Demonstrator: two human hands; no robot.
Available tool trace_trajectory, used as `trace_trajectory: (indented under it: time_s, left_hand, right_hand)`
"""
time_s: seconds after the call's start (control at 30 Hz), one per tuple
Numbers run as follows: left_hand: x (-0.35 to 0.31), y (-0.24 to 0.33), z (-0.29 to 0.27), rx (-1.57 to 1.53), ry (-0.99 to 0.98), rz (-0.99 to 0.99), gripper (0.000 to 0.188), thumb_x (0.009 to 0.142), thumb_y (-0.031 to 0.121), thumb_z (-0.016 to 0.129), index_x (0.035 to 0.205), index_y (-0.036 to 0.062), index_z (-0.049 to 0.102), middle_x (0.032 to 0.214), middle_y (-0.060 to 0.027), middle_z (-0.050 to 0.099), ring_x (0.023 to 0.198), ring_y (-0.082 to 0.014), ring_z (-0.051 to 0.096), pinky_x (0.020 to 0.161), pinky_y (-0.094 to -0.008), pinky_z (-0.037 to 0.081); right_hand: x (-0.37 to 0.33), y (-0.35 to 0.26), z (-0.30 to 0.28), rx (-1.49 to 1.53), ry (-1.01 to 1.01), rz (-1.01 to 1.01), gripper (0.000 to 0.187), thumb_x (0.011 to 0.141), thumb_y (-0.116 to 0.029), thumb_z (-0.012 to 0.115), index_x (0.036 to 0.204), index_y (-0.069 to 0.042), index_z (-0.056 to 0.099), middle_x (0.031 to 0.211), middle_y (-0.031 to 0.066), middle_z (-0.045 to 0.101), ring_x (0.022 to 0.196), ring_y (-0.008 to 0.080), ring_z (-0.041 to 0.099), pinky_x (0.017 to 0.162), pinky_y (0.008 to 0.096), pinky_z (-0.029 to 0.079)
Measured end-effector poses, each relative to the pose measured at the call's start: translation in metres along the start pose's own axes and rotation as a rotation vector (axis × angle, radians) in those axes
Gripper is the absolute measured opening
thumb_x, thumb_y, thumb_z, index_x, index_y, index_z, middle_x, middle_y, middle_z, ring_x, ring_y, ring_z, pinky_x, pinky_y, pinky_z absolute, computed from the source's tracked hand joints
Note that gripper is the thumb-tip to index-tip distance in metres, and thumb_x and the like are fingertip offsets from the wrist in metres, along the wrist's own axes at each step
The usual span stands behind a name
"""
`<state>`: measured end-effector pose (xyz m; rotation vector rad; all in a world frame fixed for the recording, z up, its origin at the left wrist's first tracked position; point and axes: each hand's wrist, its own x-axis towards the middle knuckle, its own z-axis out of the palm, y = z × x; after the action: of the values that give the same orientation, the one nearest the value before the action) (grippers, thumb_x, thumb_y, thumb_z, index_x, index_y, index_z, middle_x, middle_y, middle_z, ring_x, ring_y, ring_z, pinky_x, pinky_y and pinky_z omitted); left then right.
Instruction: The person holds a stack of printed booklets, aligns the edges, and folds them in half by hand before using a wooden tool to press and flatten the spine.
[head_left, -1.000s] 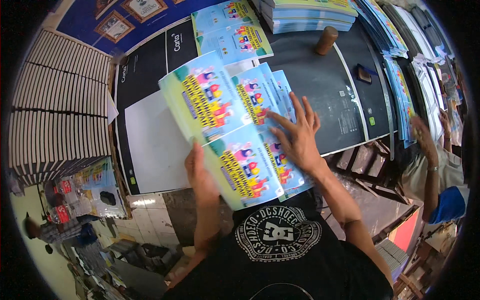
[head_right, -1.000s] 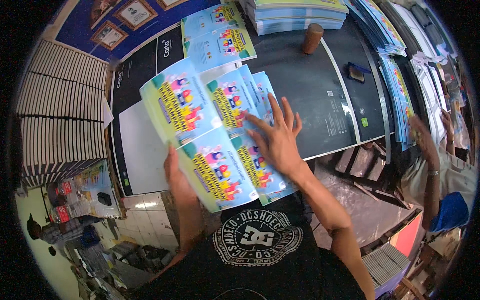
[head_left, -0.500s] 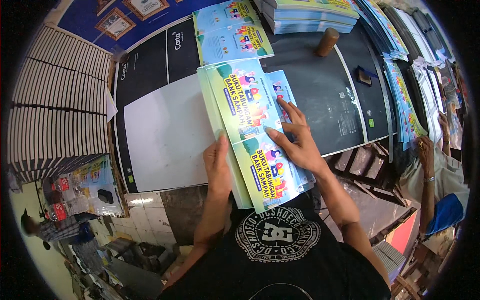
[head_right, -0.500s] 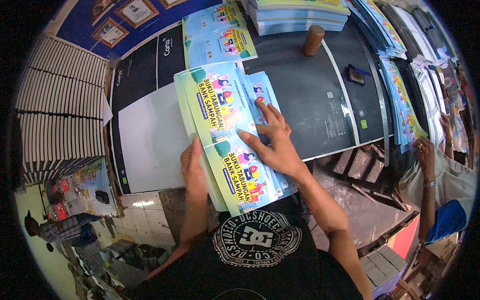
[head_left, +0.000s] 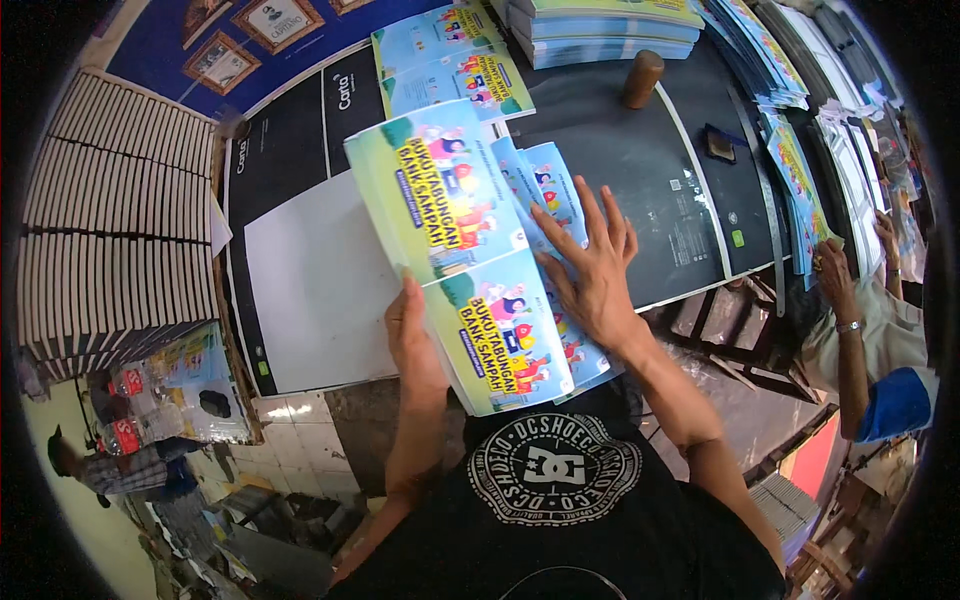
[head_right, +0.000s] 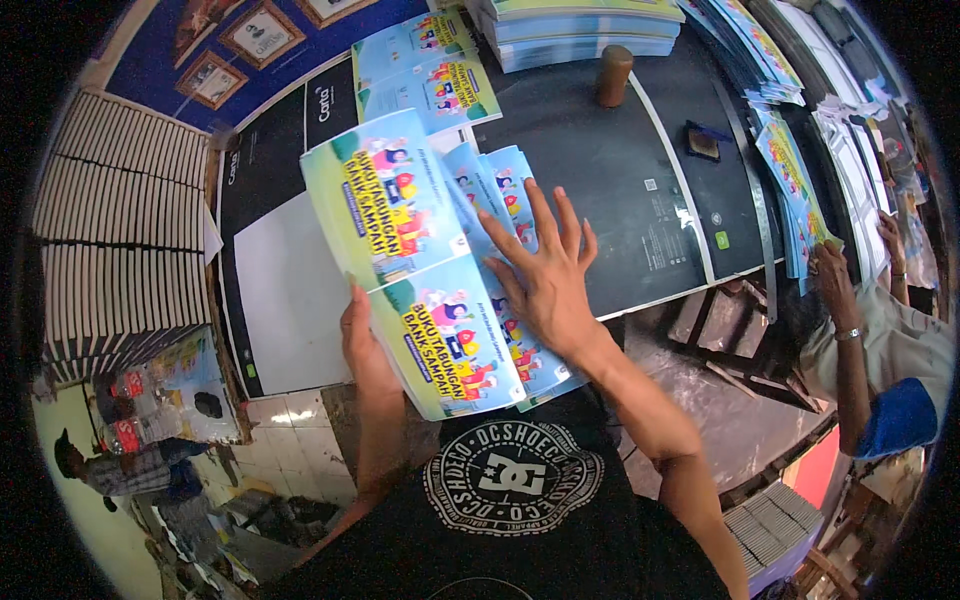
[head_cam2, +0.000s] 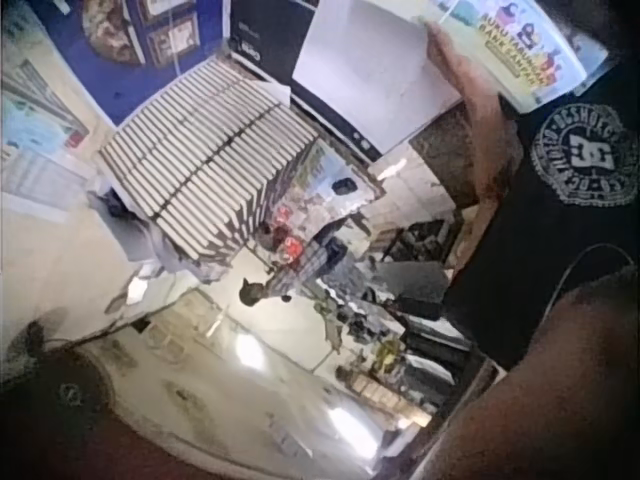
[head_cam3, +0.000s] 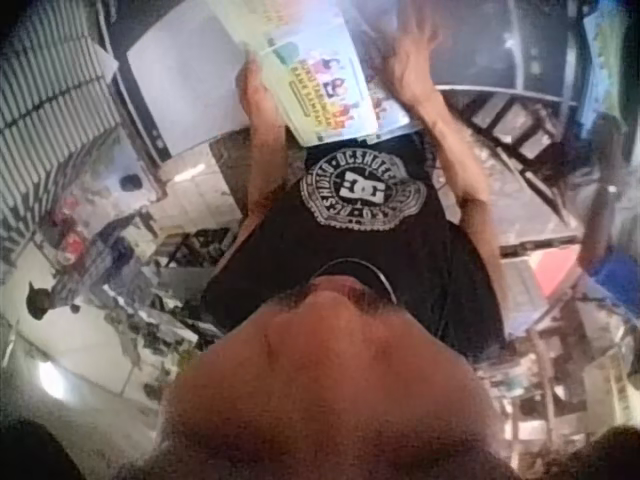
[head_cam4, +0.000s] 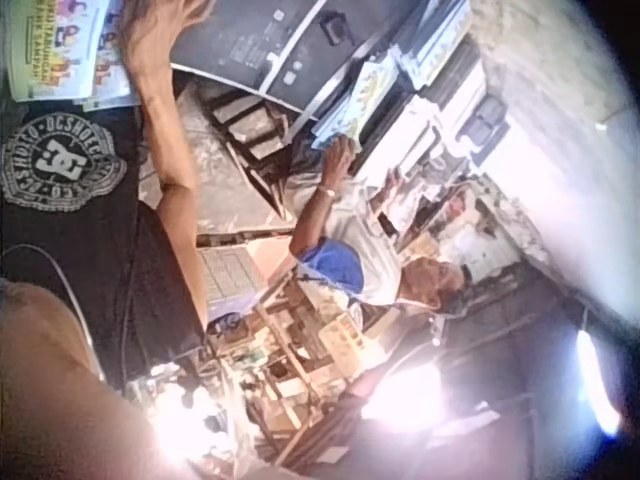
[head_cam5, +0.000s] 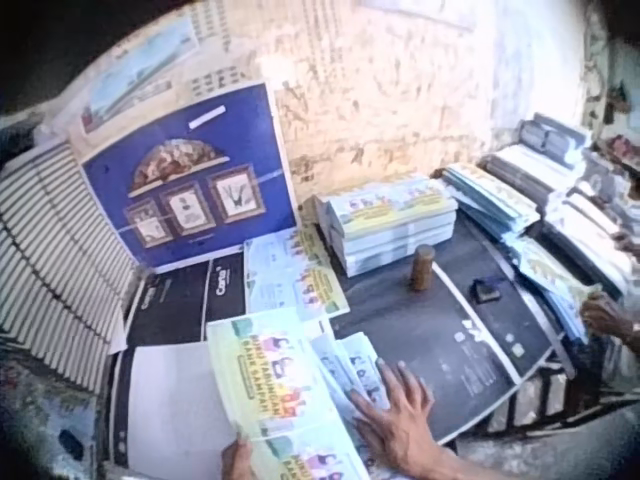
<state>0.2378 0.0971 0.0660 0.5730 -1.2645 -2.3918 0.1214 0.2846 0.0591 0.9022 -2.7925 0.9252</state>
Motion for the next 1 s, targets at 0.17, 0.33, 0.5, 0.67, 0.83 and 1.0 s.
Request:
trace_trajectory:
  time_s: [0.17,0.33,0.5,0.67,0.83,1.0]
  left_hand:
    - [0.004,-0.02,0.008,-0.009,-0.004,-0.106,0.048,0.108,0.036,0.048,0.13,-0.0051,0.057,0.115,-0.0135,0.069,0.102,-0.0196,0.07,0.09,-0.0331,0.056]
    - [0.0,-0.018,0.019,-0.029,-0.02,-0.124,0.047,0.109,0.035,0.047,0.13,-0.0057,0.058,0.117,-0.0134,0.069,0.1,-0.0171,0.069,0.086,-0.0307,0.056]
    - [0.002,-0.014,0.019,0.058,-0.013,-0.1,0.048,0.11,0.034,0.045,0.127,-0.0077,0.061,0.114,-0.0136,0.072,0.096,-0.0158,0.07,0.084,-0.0286,0.056]
    - [0.005,-0.011,0.014,0.066,-0.021,-0.119,0.045,0.11,0.033,0.045,0.118,-0.0057,0.068,0.107,-0.012,0.074,0.093,-0.0143,0.07,0.081,-0.0272,0.056]
    - [0.004,-0.005,0.0,0.142,0.105,-0.077,0.044,0.11,0.032,0.045,0.12,-0.0048,0.067,0.108,-0.0127,0.073,0.09,-0.0172,0.071,0.082,-0.0293,0.057]
    - [-0.001,0.029,-0.024,-0.054,0.106,-0.054,0.047,0.109,0.036,0.039,0.131,-0.0015,0.058,0.121,-0.0164,0.067,0.102,-0.026,0.07,0.089,-0.0405,0.058]
  right_hand:
    - [-0.002,0.007,-0.007,0.449,-0.087,0.089,0.051,0.106,-0.042,0.048,0.109,0.001,0.075,0.164,0.0201,0.03,0.153,0.0442,0.015,0.12,0.0572,0.009]
    - [0.0,0.003,-0.008,0.531,-0.208,0.144,0.051,0.1,-0.045,0.06,0.104,0.003,0.077,0.163,0.021,0.033,0.154,0.0421,0.017,0.12,0.0585,0.009]
    - [0.002,0.002,-0.01,0.577,-0.232,0.149,0.05,0.099,-0.045,0.062,0.103,0.001,0.078,0.162,0.0216,0.034,0.153,0.0435,0.018,0.12,0.0601,0.01]
    - [0.003,0.001,-0.013,0.6,-0.267,0.141,0.05,0.099,-0.046,0.061,0.104,0.001,0.078,0.161,0.0228,0.036,0.154,0.0436,0.018,0.12,0.06,0.01]
    - [0.003,0.006,-0.014,0.597,-0.297,0.149,0.05,0.1,-0.046,0.06,0.105,0.001,0.078,0.162,0.023,0.034,0.154,0.0439,0.017,0.12,0.0606,0.01]
    - [-0.004,0.022,-0.002,0.056,-0.117,0.044,0.043,0.096,-0.036,0.066,0.123,-0.003,0.071,0.163,0.0233,0.028,0.152,0.046,0.017,0.117,0.0655,0.012]
